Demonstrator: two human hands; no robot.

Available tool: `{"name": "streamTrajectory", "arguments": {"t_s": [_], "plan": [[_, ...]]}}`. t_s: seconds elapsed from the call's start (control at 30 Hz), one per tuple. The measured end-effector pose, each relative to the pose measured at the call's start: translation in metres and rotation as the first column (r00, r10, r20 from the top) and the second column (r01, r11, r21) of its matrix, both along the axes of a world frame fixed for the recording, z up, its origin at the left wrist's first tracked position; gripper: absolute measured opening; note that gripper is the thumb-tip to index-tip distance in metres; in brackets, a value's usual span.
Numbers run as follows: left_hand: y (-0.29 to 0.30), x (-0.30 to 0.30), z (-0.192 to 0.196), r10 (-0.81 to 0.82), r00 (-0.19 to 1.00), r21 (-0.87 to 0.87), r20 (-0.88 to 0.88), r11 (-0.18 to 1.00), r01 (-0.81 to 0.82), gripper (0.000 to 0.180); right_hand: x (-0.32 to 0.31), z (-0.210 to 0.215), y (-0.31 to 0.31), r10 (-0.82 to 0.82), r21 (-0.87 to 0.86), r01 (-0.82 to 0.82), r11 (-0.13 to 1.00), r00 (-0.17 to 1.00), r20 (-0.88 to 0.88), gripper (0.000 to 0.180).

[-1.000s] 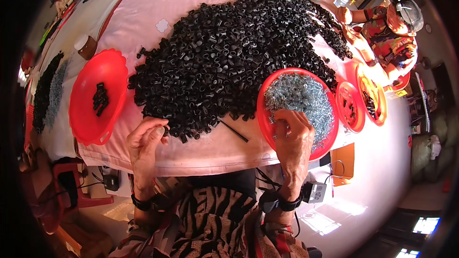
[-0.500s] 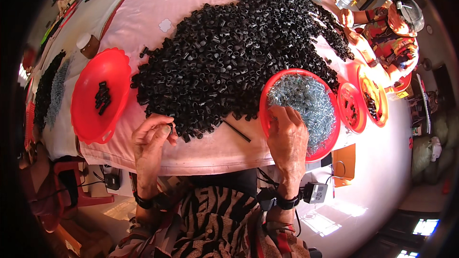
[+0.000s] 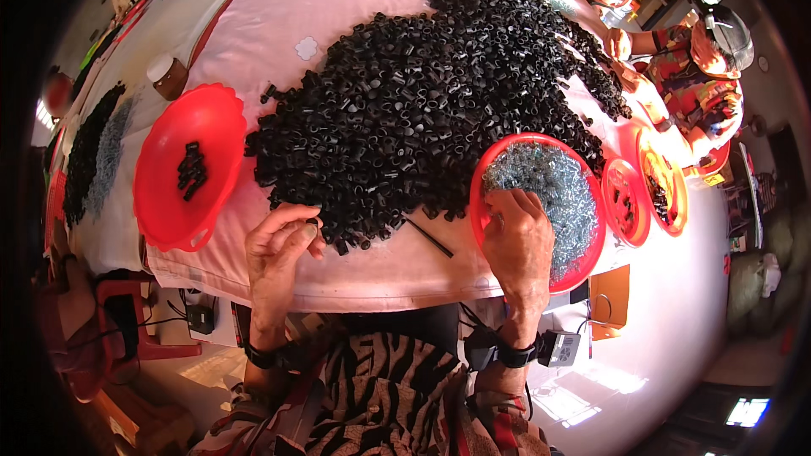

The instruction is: Sorting and inspecting small black rubber or plastic components at a work table.

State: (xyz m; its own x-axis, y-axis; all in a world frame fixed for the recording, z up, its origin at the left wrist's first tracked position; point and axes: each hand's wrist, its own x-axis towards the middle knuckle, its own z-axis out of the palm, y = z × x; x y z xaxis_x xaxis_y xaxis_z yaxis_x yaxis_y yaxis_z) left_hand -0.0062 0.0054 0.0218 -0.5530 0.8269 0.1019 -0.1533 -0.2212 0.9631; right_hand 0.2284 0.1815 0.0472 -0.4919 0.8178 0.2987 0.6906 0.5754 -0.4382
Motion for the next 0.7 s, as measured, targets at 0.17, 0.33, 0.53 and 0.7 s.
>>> {"name": "streamTrajectory", "arguments": {"t_s": [0.17, 0.33, 0.53, 0.7], "plan": [[0.002, -0.002, -0.001, 0.002, 0.999, 0.017, -0.053, 1.000, -0.001, 0.018, 0.004, -0.001, 0.000, 0.020, -0.082, -0.027, 0.996, 0.997, -0.081, 0.023], [0.003, 0.001, 0.002, -0.015, 0.999, 0.009, -0.033, 1.000, 0.015, 0.018, 0.003, 0.003, -0.001, 0.055, -0.063, -0.058, 0.996, 0.997, -0.052, 0.021], [0.007, 0.003, 0.006, -0.022, 1.000, 0.010, 0.004, 1.000, 0.022, 0.013, 0.002, 0.005, -0.005, 0.019, 0.082, -0.009, 0.997, 0.992, -0.123, 0.019], [0.012, 0.005, 0.006, -0.114, 0.992, -0.071, 0.047, 0.991, 0.117, 0.009, -0.016, 0.018, -0.026, -0.084, -0.342, -0.167, 0.925, 0.787, -0.612, 0.020]]}}
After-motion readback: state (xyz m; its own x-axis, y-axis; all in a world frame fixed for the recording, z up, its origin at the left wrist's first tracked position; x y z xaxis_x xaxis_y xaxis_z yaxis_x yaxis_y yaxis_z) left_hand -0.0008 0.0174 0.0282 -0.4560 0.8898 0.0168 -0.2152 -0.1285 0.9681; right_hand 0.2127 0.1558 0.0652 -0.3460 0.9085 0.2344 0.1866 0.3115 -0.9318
